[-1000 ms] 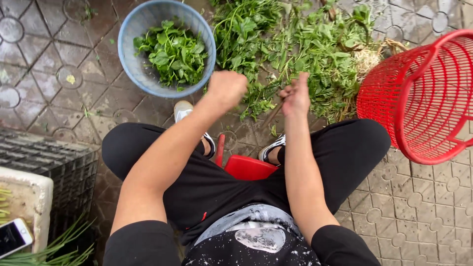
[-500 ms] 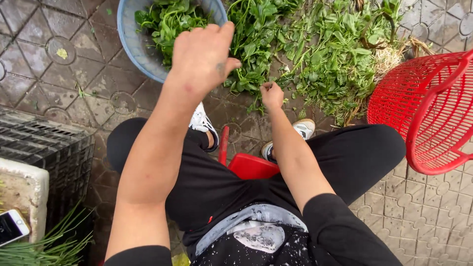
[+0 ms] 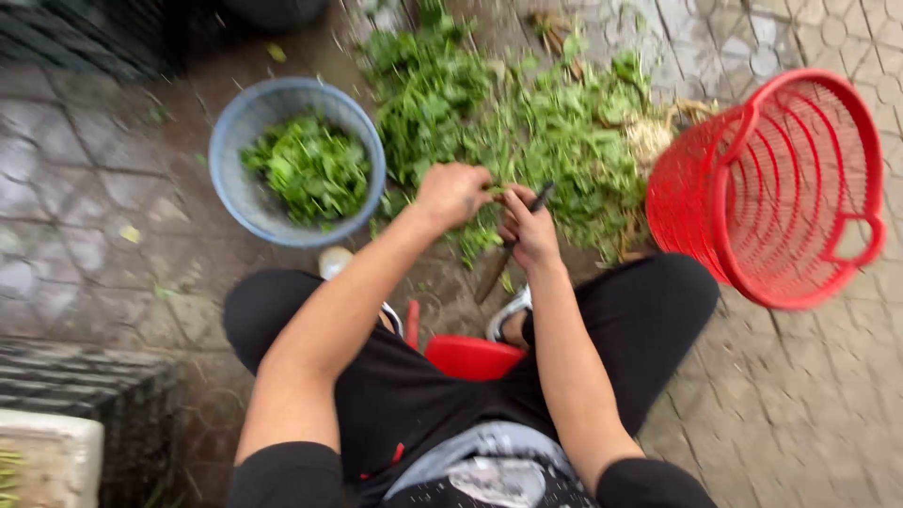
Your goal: Stripping leaves from vegetable stems and collecting them in a bowl using hands and a small knife
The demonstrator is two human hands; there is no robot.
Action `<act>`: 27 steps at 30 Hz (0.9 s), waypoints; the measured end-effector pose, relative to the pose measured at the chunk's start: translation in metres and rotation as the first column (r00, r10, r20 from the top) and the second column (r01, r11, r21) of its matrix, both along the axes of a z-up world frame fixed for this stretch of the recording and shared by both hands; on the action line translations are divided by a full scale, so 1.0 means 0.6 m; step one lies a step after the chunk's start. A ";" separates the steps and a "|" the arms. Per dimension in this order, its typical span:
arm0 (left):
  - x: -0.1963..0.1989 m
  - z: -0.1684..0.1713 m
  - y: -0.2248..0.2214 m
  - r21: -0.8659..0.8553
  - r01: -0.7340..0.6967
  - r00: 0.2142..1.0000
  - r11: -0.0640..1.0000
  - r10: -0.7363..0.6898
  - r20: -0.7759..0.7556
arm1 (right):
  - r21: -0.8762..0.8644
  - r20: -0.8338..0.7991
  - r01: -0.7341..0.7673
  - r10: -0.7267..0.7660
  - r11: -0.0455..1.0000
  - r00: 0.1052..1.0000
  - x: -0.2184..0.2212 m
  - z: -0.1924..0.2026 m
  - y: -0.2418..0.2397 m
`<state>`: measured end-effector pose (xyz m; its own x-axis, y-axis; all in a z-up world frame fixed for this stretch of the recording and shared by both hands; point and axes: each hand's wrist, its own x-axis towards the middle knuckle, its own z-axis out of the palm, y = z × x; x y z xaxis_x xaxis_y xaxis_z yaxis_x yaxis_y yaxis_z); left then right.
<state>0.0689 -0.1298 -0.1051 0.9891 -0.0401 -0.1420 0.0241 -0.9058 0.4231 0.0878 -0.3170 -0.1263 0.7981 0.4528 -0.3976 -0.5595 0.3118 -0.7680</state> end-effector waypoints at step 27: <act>-0.130 0.204 0.168 0.454 -0.139 0.926 0.880 0.278 -0.255 | -0.148 -0.483 0.284 -0.319 0.947 0.815 0.018 -0.024 -0.024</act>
